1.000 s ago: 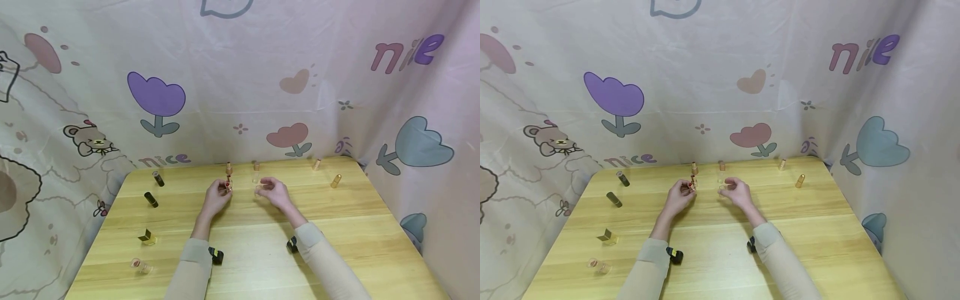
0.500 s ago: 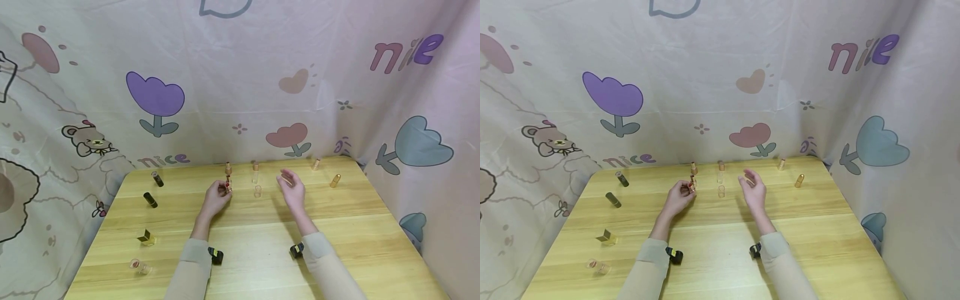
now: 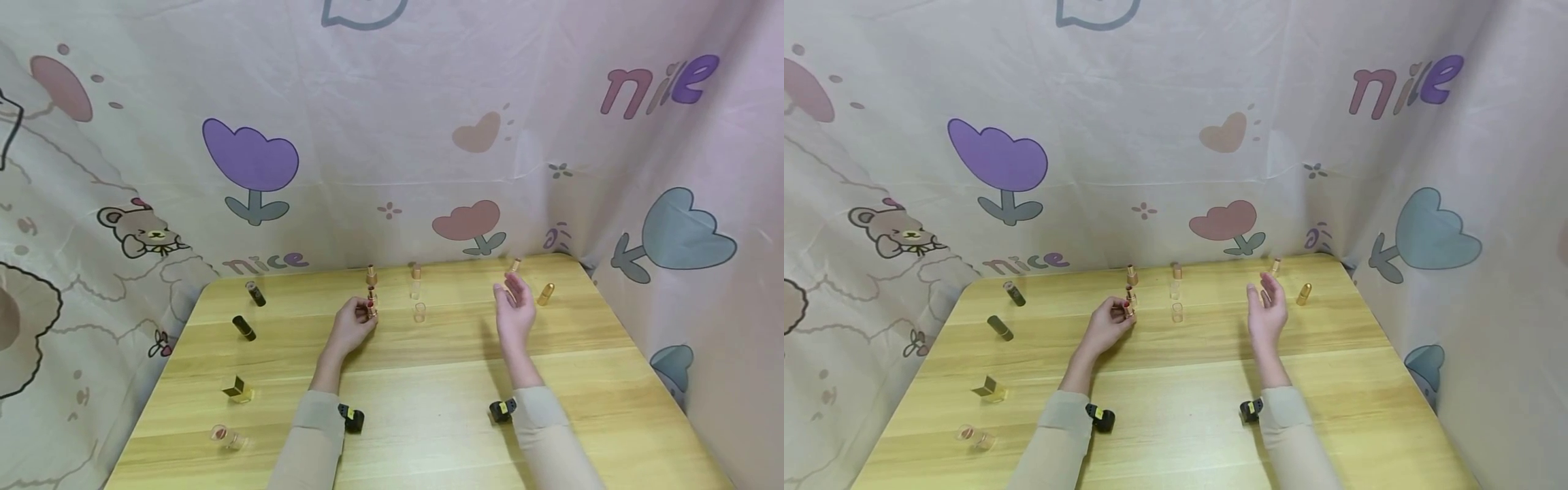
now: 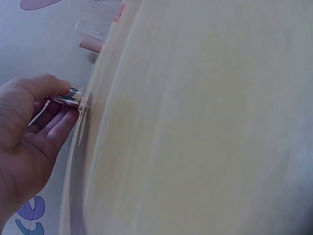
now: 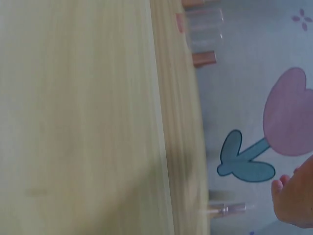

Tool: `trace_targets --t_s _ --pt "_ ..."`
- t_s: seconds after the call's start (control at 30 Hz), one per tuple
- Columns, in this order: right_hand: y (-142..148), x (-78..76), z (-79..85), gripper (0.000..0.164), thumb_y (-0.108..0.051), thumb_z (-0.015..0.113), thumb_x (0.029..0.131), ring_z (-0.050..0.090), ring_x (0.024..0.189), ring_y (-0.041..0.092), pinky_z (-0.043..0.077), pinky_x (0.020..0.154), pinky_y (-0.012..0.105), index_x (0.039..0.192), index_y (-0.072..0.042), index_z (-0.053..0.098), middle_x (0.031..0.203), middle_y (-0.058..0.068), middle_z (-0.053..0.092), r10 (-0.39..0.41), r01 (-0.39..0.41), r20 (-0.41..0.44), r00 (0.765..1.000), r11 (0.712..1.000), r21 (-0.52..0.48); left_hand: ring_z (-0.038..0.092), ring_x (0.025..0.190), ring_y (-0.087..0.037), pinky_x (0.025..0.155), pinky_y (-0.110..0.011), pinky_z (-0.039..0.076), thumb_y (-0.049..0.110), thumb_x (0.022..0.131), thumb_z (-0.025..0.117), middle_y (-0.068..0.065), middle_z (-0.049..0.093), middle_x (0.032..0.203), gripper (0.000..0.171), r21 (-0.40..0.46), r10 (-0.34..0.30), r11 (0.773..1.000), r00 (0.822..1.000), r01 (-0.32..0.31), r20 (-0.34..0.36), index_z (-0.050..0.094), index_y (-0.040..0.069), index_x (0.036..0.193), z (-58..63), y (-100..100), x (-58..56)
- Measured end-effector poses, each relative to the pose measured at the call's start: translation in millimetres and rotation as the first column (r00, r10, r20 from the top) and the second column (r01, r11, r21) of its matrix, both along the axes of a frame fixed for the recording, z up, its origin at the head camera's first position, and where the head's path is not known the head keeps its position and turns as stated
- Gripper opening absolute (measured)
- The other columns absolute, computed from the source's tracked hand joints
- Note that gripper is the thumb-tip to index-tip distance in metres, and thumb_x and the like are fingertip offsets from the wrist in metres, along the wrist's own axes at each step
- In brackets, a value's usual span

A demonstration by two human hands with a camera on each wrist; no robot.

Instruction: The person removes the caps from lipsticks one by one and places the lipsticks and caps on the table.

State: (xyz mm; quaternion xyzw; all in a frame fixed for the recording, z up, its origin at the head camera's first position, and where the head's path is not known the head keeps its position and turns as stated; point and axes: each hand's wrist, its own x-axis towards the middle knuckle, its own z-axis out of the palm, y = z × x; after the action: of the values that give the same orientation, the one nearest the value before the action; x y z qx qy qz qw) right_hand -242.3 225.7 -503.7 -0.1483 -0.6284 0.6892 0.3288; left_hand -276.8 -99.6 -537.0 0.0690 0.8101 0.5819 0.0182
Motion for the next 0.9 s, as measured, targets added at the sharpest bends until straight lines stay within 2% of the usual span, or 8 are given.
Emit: trace_targets --t_s 0.2,0.43,0.6,0.9 --pt "16.2 2.7 1.4 0.049 0.002 0.069 0.095 0.049 0.141 0.028 0.035 0.125 0.042 0.142 0.005 0.053 0.146 0.019 0.058 -0.069 0.068 -0.029 0.997 0.997 -0.03 0.067 0.116 -0.038 0.1 -0.037 0.059 -0.009 0.09 0.072 -0.024 0.063 0.122 0.034 -0.01 -0.003 1.0 1.0 0.003 0.001 0.059 -0.006 0.121 -1.8 -0.7 -0.2" --pt "34.9 7.1 2.7 0.058 0.002 0.068 0.095 0.041 0.147 0.02 0.025 0.127 0.026 0.148 0.001 0.046 0.153 0.014 0.051 -0.116 0.115 0.002 0.993 0.991 -0.065 0.066 0.117 -0.039 0.102 -0.041 0.058 -0.009 0.09 0.072 -0.025 0.063 0.123 0.034 -0.012 -0.015 1.0 1.0 0.015 0.007 0.059 -0.006 0.121 -1.7 -1.7 0.8" --pt "48.0 7.4 1.5 0.06 0.001 0.069 0.095 0.04 0.147 0.017 0.022 0.125 0.017 0.15 0.0 0.045 0.156 0.013 0.048 -0.142 0.143 0.022 0.99 0.986 -0.087 0.066 0.116 -0.037 0.103 -0.039 0.058 -0.01 0.09 0.071 -0.023 0.063 0.122 0.032 -0.027 -0.025 0.999 1.0 0.026 0.014 0.059 -0.006 0.12 -1.6 -1.3 0.0" --pt "71.5 4.6 -1.8 0.061 -0.001 0.069 0.095 0.038 0.146 0.017 0.022 0.124 0.015 0.151 -0.003 0.044 0.156 0.009 0.047 -0.169 0.178 0.094 0.981 0.978 -0.106 0.066 0.115 -0.035 0.102 -0.038 0.059 -0.01 0.09 0.07 -0.023 0.063 0.12 0.031 -0.042 -0.027 0.999 0.999 0.028 0.027 0.059 -0.006 0.119 -2.2 0.7 -0.9"
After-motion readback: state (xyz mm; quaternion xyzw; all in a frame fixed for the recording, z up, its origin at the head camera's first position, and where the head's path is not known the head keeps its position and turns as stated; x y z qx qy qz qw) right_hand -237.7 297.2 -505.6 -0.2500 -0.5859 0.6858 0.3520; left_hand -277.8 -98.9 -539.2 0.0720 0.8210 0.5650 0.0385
